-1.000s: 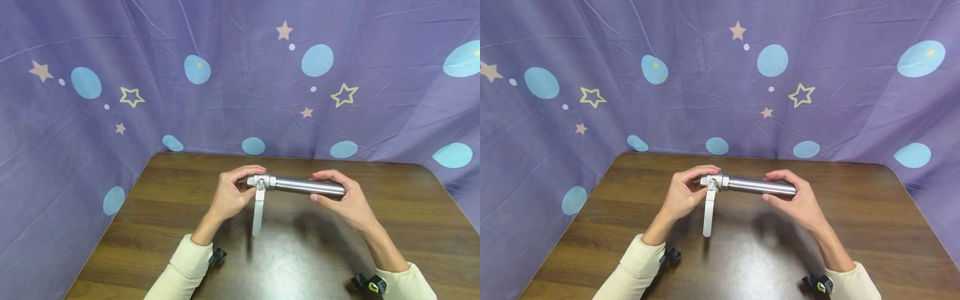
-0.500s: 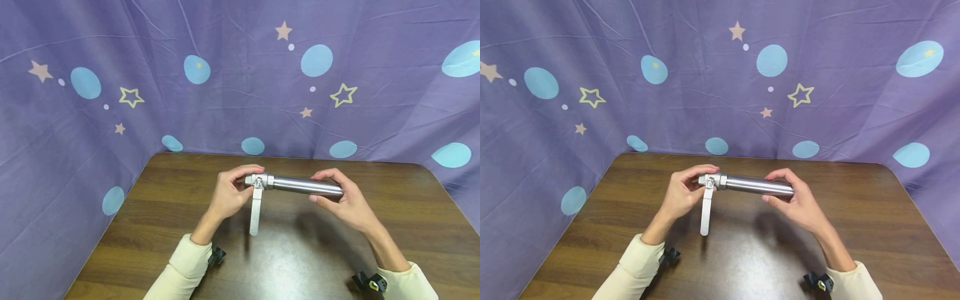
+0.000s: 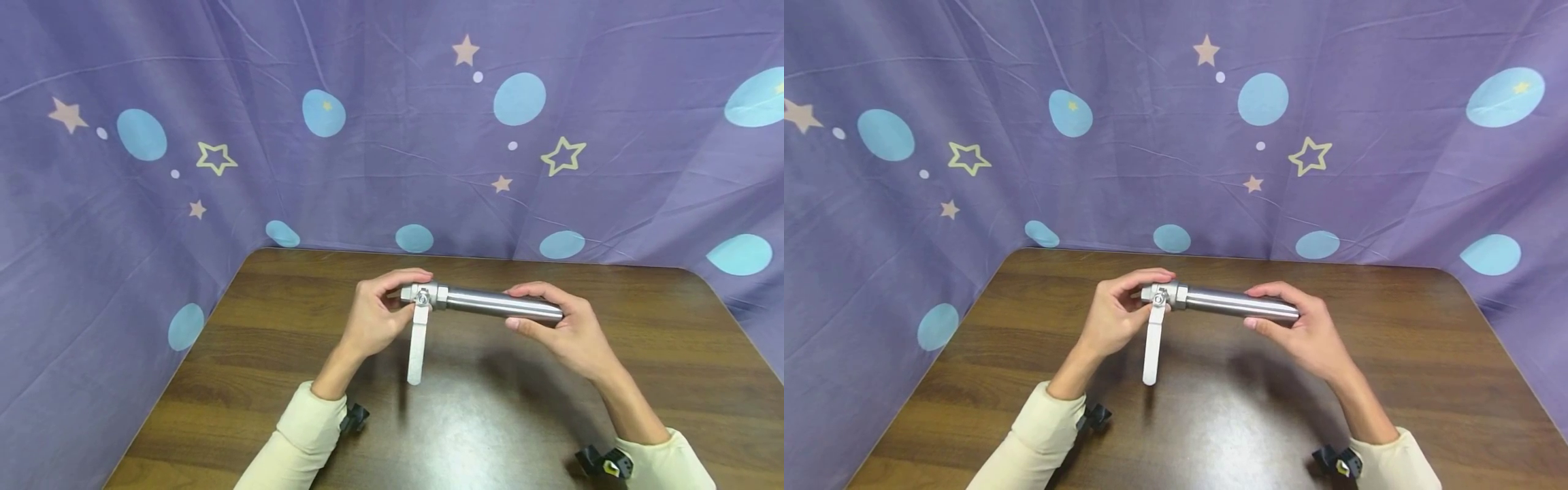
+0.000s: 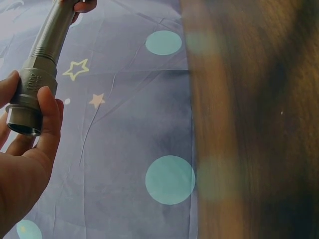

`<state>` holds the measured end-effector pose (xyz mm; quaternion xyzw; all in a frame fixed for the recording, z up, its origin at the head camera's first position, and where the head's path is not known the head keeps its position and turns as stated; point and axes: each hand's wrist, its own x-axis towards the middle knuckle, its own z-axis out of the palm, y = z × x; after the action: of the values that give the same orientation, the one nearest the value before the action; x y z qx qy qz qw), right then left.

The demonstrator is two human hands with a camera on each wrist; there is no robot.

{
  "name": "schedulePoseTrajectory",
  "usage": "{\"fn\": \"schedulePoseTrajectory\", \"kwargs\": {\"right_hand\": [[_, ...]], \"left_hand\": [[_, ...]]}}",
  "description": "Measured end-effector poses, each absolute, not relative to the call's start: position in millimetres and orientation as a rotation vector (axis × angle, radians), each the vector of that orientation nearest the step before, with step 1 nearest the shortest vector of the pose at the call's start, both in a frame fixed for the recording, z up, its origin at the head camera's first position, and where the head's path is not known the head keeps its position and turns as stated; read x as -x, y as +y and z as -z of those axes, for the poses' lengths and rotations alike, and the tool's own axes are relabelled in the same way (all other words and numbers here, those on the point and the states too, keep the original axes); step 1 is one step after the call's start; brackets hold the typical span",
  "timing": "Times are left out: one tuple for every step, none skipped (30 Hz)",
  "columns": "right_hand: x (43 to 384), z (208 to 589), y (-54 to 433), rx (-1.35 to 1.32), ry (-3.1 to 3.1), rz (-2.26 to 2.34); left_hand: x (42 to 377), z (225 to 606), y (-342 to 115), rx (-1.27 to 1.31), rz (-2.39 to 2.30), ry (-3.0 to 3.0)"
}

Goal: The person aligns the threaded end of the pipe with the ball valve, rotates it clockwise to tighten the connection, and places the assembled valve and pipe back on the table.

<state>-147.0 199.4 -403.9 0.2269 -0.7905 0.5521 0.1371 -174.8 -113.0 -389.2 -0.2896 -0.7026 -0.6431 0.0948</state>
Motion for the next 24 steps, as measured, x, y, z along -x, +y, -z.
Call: {"fn": "schedulePoseTrajectory", "kwargs": {"right_hand": [[147.1,403.4,199.5,-0.653,-2.283,-1.61],[147.3,403.2,199.8,-0.65,-2.278,-1.624],[147.6,403.1,199.9,-0.649,-2.272,-1.638],[147.9,403.0,200.1,-0.646,-2.268,-1.653],[148.0,403.0,200.3,-0.643,-2.264,-1.667],[148.1,403.1,200.5,-0.643,-2.258,-1.678],[148.2,403.1,200.7,-0.642,-2.255,-1.685],[148.2,403.2,200.9,-0.644,-2.251,-1.693],[148.3,403.1,200.9,-0.646,-2.246,-1.703],[148.3,403.1,201.1,-0.647,-2.242,-1.709],[148.2,403.1,201.2,-0.648,-2.237,-1.717],[148.3,403.2,201.4,-0.651,-2.231,-1.727],[148.3,403.2,201.5,-0.653,-2.225,-1.742],[148.3,403.3,201.6,-0.654,-2.218,-1.756],[148.4,403.5,201.6,-0.654,-2.209,-1.777],[148.3,403.5,201.5,-0.654,-2.198,-1.805],[148.3,403.7,201.4,-0.655,-2.186,-1.837],[148.1,403.8,201.3,-0.654,-2.177,-1.864],[148.0,403.9,201.2,-0.651,-2.168,-1.89],[147.9,403.8,201.1,-0.647,-2.161,-1.913],[147.8,403.8,201.0,-0.643,-2.155,-1.933],[147.6,403.5,200.8,-0.639,-2.151,-1.948],[147.4,403.2,200.7,-0.633,-2.154,-1.953],[147.2,402.9,200.5,-0.626,-2.153,-1.96]], "left_hand": [[174.9,389.0,-112.9,0.861,1.909,-2.082],[174.9,389.1,-113.0,0.861,1.912,-2.082],[174.8,389.0,-112.9,0.863,1.915,-2.082],[174.8,388.9,-112.8,0.865,1.919,-2.08],[174.8,388.8,-112.6,0.866,1.924,-2.079],[174.8,388.8,-112.5,0.868,1.927,-2.078],[174.8,388.7,-112.5,0.869,1.929,-2.078],[175.0,389.1,-112.5,0.869,1.931,-2.079],[175.1,389.0,-112.3,0.872,1.931,-2.078],[175.4,389.5,-112.2,0.873,1.931,-2.079],[175.5,389.6,-112.1,0.874,1.931,-2.08],[175.6,389.8,-112.1,0.874,1.93,-2.08],[175.7,389.9,-112.0,0.875,1.932,-2.08],[175.7,390.0,-112.0,0.876,1.931,-2.08],[175.4,389.6,-111.9,0.877,1.931,-2.079],[175.5,390.0,-111.8,0.877,1.931,-2.079],[175.4,389.9,-111.6,0.878,1.931,-2.078],[175.5,390.3,-111.4,0.878,1.93,-2.078],[175.4,390.5,-111.2,0.879,1.929,-2.077],[175.3,390.5,-111.1,0.879,1.928,-2.076],[175.3,390.9,-110.9,0.879,1.928,-2.074],[175.2,391.0,-110.8,0.88,1.929,-2.072],[175.0,390.7,-110.7,0.881,1.928,-2.07],[174.8,390.8,-110.6,0.883,1.928,-2.068]]}}
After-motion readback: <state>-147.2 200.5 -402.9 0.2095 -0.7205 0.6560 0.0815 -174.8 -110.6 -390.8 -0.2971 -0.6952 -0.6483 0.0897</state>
